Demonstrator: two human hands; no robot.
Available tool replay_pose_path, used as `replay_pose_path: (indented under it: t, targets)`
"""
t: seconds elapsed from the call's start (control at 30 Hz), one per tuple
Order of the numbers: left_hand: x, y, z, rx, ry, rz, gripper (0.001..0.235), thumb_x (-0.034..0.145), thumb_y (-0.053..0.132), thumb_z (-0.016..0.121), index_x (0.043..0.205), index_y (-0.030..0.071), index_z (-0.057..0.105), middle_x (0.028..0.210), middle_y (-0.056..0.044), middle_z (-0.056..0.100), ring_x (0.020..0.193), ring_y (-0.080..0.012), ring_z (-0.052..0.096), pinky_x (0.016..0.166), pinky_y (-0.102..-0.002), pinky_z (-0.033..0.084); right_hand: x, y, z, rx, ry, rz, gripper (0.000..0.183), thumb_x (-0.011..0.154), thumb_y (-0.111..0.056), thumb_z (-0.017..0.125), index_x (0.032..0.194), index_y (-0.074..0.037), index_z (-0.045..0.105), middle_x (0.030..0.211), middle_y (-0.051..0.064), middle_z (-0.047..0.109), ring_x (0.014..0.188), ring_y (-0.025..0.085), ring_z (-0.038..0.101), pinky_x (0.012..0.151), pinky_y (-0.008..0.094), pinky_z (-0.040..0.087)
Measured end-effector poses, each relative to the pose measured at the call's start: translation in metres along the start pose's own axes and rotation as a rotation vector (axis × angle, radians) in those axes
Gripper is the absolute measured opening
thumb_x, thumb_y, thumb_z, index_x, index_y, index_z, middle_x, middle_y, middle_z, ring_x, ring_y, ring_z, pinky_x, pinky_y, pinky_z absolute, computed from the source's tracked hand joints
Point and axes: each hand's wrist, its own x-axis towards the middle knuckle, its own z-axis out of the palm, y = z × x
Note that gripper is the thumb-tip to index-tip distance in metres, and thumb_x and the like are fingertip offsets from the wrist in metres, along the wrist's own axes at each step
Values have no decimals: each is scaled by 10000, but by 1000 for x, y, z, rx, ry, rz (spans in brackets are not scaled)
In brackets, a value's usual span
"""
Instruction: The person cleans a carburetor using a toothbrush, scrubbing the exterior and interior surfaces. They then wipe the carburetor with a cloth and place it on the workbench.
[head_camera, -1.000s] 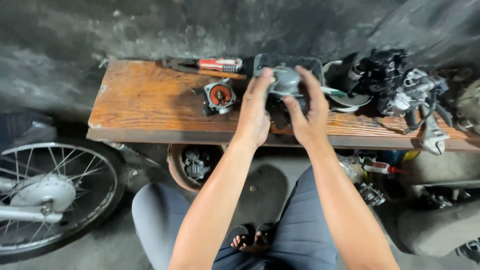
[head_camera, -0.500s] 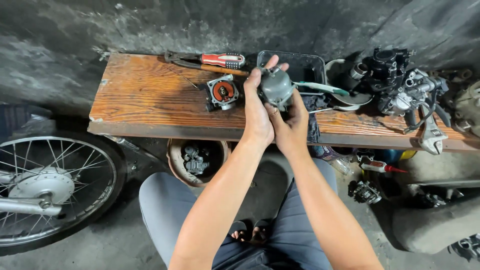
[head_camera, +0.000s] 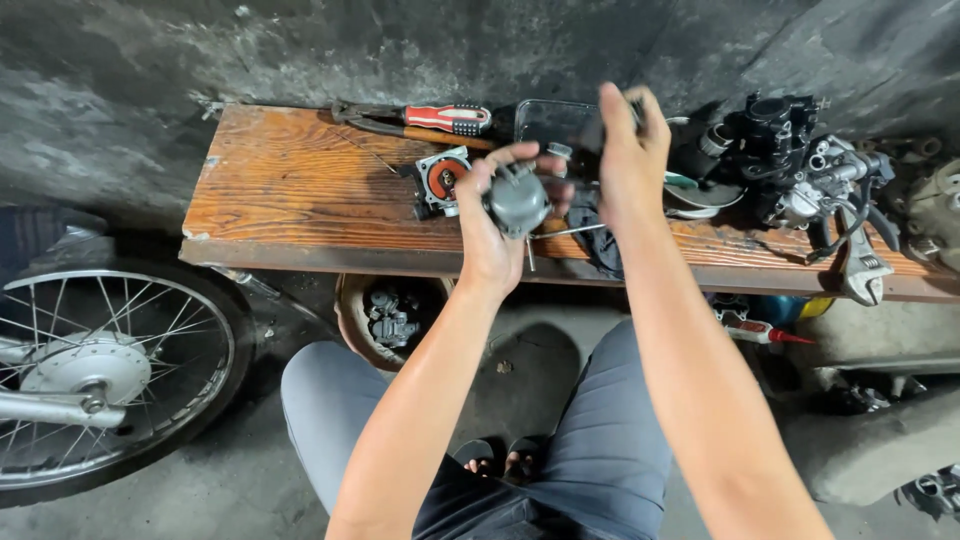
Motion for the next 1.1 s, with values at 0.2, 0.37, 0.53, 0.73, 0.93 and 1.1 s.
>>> replay_pose_path:
  t: [0.2, 0.37, 0.53, 0.73, 0.93, 1.1]
  targets:
    - [-9, 0, -28, 384, -105, 156, 389, 1025, 376, 508, 1165, 14, 522, 872, -242, 704, 612, -279, 682, 514, -333, 562, 12, -25, 31, -383, -222, 73, 240, 1070, -323, 590, 946, -136, 676, 712, -33, 579, 466, 41, 485, 348, 170, 402]
    - [-6, -8, -40, 562, -88, 280, 315, 1024, 356, 546, 1111, 56, 575, 819, -178, 713, 650, -233, 696, 581, -319, 574, 28, -7, 39, -267, -292, 21, 649, 982, -545, 647, 577, -235, 246, 529, -77, 217, 484, 72, 175, 512, 291, 196]
    - [-4, -12, -44, 659, -38, 371, 334, 1013, 373, 582, 1090, 49, 615, 934, -98, 692, 787, -189, 733, 707, -287, 573, 47, 13, 48, -217, -265, 117, 646, 1048, -435, 592, 528, -194, 293, 501, -42, 261, 436, 95, 208, 438, 307, 152]
    - [-7, -9, -41, 697, -22, 367, 337, 1001, 385, 594, 1121, 71, 603, 887, -71, 698, 774, -150, 693, 712, -261, 529, 53, 26, 53, -397, -292, -16, 620, 1041, -225, 557, 481, -164, 298, 473, -23, 296, 460, 119, 235, 501, 325, 273]
    - [-5, -9, -41, 665, -41, 358, 432, 1004, 466, 590, 1180, 76, 527, 841, -131, 734, 764, -192, 714, 700, -311, 562, 54, 28, 55, -442, -271, -75, 521, 971, -190, 502, 493, -158, 296, 470, -32, 254, 482, 104, 172, 494, 329, 200]
    - [-5, -12, -46, 532, -79, 288, 474, 1003, 447, 618, 1249, 80, 447, 899, -166, 710, 568, -200, 673, 412, -268, 548, 50, 24, 54, -209, -314, -25, 608, 1094, -300, 506, 555, -198, 245, 511, -49, 230, 491, 98, 157, 504, 311, 176]
